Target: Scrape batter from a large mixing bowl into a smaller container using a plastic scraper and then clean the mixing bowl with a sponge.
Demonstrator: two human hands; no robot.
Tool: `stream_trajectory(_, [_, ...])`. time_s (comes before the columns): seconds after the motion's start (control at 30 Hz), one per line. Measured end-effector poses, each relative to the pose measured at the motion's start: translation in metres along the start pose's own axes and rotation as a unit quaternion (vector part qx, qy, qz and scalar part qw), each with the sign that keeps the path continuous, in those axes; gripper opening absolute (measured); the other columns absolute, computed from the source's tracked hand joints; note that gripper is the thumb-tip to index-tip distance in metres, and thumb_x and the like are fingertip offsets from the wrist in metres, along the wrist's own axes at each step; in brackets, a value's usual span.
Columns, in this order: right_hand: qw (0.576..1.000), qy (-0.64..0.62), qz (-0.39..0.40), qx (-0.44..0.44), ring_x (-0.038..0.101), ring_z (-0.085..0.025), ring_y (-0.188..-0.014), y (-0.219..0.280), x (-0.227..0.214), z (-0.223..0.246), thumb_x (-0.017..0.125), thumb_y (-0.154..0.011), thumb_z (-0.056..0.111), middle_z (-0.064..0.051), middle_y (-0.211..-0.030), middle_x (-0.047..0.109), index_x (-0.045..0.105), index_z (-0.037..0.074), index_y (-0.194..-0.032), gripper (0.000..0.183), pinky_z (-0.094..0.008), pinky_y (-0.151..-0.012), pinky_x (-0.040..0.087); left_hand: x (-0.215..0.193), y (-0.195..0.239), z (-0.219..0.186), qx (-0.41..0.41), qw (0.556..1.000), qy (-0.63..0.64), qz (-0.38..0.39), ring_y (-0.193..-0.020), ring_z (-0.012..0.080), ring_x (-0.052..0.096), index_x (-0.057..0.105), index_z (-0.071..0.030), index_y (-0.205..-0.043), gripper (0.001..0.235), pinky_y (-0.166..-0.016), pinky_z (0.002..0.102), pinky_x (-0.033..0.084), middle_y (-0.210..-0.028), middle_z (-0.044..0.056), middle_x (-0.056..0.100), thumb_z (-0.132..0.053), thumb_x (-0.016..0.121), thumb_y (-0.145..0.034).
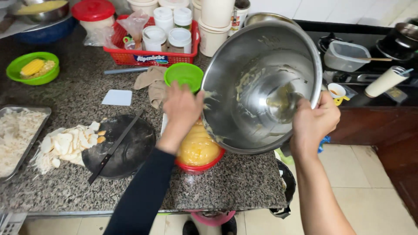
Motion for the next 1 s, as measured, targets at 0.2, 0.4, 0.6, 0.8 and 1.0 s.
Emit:
stream_trajectory(0.2, [0.999, 0.003, -0.031, 0.022, 0.037, -0.004, -0.064, 0.022, -0.012, 0.011, 0.06, -0.082, -0.005, 0.004, -0.064, 0.041, 0.04, 0.005, -0.071, 0.025, -0.027, -0.055, 0.032, 0.062, -0.071, -0.057, -0.032, 0.998, -0.057, 0.024, -0.149, 0.0433, 0.019, 0.046, 0.012, -0.142, 0.082, -0.109, 0.073, 0.025, -0.163, 0.026, 0.018, -0.054, 0.055, -0.095])
stream_trajectory(0.4, [0.994, -0.091, -0.05, 0.042, 0.033, -0.004, -0.064, 0.042, -0.013, 0.013, 0.058, -0.084, -0.008, 0.005, -0.067, 0.038, 0.037, 0.006, -0.071, 0.028, -0.027, -0.054, 0.025, 0.091, -0.063, -0.061, -0.054, 0.992, -0.085, 0.069, -0.153, 0.0434, 0.005, 0.041, 0.014, -0.145, 0.081, -0.114, 0.075, 0.005, -0.166, 0.029, 0.01, -0.053, 0.042, -0.1])
stream_trajectory(0.6, [0.99, -0.094, -0.073, 0.069, 0.034, -0.003, -0.062, 0.038, -0.015, 0.0, 0.056, -0.081, -0.009, 0.006, -0.066, 0.041, 0.042, 0.007, -0.07, 0.024, -0.026, -0.053, 0.027, 0.088, -0.035, -0.061, -0.06, 0.976, -0.141, 0.156, -0.153, 0.048, 0.005, 0.044, 0.011, -0.145, 0.08, -0.116, 0.071, -0.001, -0.164, 0.033, 0.013, -0.056, 0.024, -0.105])
stream_trajectory(0.8, [0.982, -0.144, -0.081, 0.097, 0.035, -0.005, -0.062, 0.037, -0.01, -0.03, 0.057, -0.082, -0.007, 0.005, -0.067, 0.043, 0.042, 0.006, -0.071, 0.023, -0.028, -0.053, 0.029, 0.089, 0.011, -0.056, -0.083, 0.959, -0.169, 0.214, -0.154, 0.0492, 0.008, 0.053, 0.008, -0.142, 0.081, -0.118, 0.069, -0.004, -0.164, 0.033, 0.018, -0.056, 0.019, -0.106])
stream_trajectory(1.0, [0.978, -0.1, -0.1, 0.154, 0.048, -0.006, -0.062, 0.037, -0.009, -0.05, 0.064, -0.079, -0.004, 0.003, -0.067, 0.057, 0.052, 0.006, -0.071, 0.019, -0.028, -0.059, 0.044, 0.085, 0.051, -0.06, -0.1, 0.958, -0.136, 0.229, -0.152, 0.0491, 0.015, 0.057, 0.008, -0.137, 0.085, -0.118, 0.067, -0.005, -0.159, 0.033, 0.029, -0.059, 0.015, -0.105])
Point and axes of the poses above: each hand's wrist, its own y-axis away from the middle knuckle, its own x-axis out of the palm, z = x × y, the point moved 6 cm from there along -y, towards the middle knuckle
